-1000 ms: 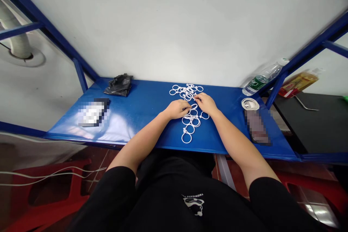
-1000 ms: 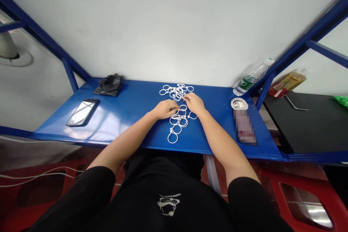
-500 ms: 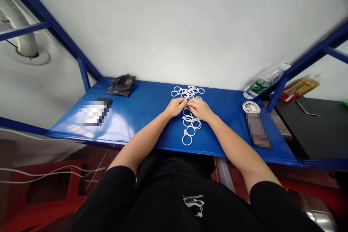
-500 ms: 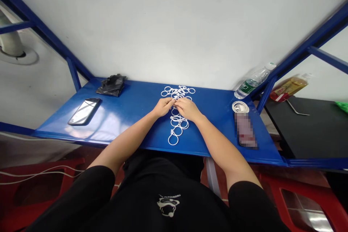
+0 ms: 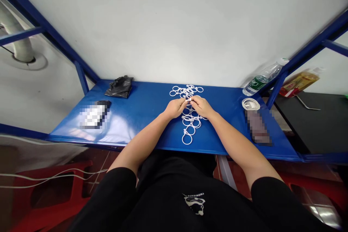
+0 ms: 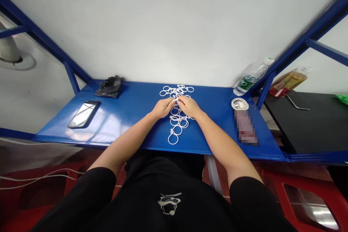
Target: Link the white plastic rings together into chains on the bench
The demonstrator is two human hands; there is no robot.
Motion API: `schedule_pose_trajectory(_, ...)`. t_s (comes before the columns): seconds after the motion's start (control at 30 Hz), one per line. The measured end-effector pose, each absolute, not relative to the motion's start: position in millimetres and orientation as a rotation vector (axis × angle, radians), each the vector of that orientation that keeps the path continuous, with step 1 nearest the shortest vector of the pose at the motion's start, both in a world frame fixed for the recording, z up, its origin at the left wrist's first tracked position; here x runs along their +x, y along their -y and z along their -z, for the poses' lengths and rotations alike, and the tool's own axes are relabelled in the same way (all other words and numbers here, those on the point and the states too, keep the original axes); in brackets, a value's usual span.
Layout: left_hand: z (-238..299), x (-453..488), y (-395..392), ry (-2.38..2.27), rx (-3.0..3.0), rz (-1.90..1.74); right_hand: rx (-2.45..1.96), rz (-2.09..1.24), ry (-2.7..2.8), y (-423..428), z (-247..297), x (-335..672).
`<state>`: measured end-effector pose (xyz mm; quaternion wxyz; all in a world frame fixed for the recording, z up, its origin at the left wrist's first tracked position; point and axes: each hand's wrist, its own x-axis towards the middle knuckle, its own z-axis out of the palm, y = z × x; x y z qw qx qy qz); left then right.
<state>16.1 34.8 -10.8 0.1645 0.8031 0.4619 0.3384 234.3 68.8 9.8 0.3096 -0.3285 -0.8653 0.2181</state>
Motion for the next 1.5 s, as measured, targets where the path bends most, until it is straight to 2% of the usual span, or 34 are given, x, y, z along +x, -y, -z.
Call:
schedule_pose_trajectory(0.23,11,17,-34,-1.296,2.430,-0.910,-0.953,-0.701,2.266,-64,-15,236)
schedule_pose_trajectory(0.6,13,21,-34,-1.270,2.565,-0.793,-0.982,-0.585,2.285,-65,-16,235)
schedule_pose_trajectory(0.77,14,17,-36,-1.329,2.453,-0.973,-1.005,-0.580,2.204,-68,-15,238)
schedule_pose_trajectory(0.97,11,11,-41,-1.317,2.407,-1.205,-1.291,-0.428,2.163,-91,-5,254)
schedule_pose_trajectory(1.2,12,14,-38,-1.079,2.473,-0.854,-1.407,-0.367,2.220,-107,11,261)
schedule_pose_trajectory(1.5,12,13,-37,-1.133,2.416,-0.900,-1.465,-0.268,2.192,-107,13,269)
